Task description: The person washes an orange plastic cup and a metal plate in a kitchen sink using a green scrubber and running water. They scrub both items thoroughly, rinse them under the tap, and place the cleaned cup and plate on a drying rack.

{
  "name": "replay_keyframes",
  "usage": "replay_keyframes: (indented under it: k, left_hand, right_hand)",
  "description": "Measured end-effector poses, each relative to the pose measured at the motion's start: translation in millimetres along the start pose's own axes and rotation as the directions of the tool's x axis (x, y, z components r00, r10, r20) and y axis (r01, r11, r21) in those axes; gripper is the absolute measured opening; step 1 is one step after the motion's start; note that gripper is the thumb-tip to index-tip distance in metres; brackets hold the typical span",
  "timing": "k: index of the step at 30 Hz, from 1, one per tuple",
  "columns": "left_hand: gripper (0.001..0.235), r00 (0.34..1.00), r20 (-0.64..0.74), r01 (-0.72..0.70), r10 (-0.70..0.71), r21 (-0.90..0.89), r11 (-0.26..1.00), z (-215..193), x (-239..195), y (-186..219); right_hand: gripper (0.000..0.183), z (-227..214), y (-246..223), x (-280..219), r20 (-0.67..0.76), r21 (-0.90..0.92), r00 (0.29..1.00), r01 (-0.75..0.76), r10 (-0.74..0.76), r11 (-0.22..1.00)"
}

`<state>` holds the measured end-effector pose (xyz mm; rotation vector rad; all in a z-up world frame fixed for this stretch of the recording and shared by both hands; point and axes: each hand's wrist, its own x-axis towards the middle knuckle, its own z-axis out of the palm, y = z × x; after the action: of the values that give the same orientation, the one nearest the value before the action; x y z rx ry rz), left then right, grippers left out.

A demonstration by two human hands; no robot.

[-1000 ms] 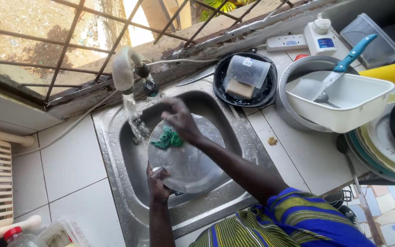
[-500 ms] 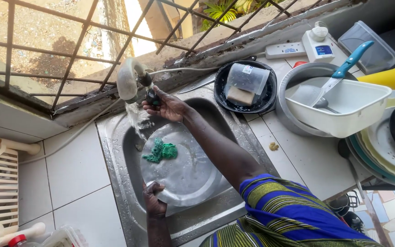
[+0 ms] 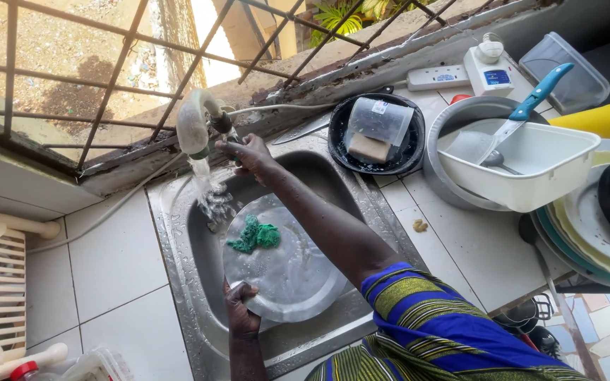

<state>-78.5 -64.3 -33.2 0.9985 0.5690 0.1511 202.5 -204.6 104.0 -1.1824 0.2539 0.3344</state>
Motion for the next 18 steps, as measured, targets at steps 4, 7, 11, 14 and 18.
replay_keyframes:
  k: [4,7,11,14,18]
  left_hand:
    - [0.098,0.998,0.003,-0.064,0.064,0.041,0.997,-8,5,-6]
    - [0.095,0.998,-0.008,-0.067,0.067,-0.002,0.998,-14,5,-9]
    - [0.096,0.996,-0.011,-0.085,0.085,0.038,0.996,-6,-4,1]
    - [0.079,0.996,-0.078,-0.049,0.048,-0.014,0.999,-15,5,-5]
    - [0.04,0.995,-0.087,-0.043,0.041,-0.031,0.999,-36,24,-22]
  right_hand:
    - [0.11,-1,65,68,-0.096,-0.201,0.925,0.343,-0.366,0.918]
    - [0.09,9,42,34,-0.123,-0.627,0.805,0.391,-0.581,0.674]
    - [0.074,2,32,13,-0.007,-0.895,0.712,0.309,-0.703,0.322]
    - [0.073,-9,20,-11,-0.024,-0.759,0.819,0.358,-0.573,0.544]
    - [0.065,-12,17,-17,-0.065,-0.686,0.848,0.345,-0.526,0.64]
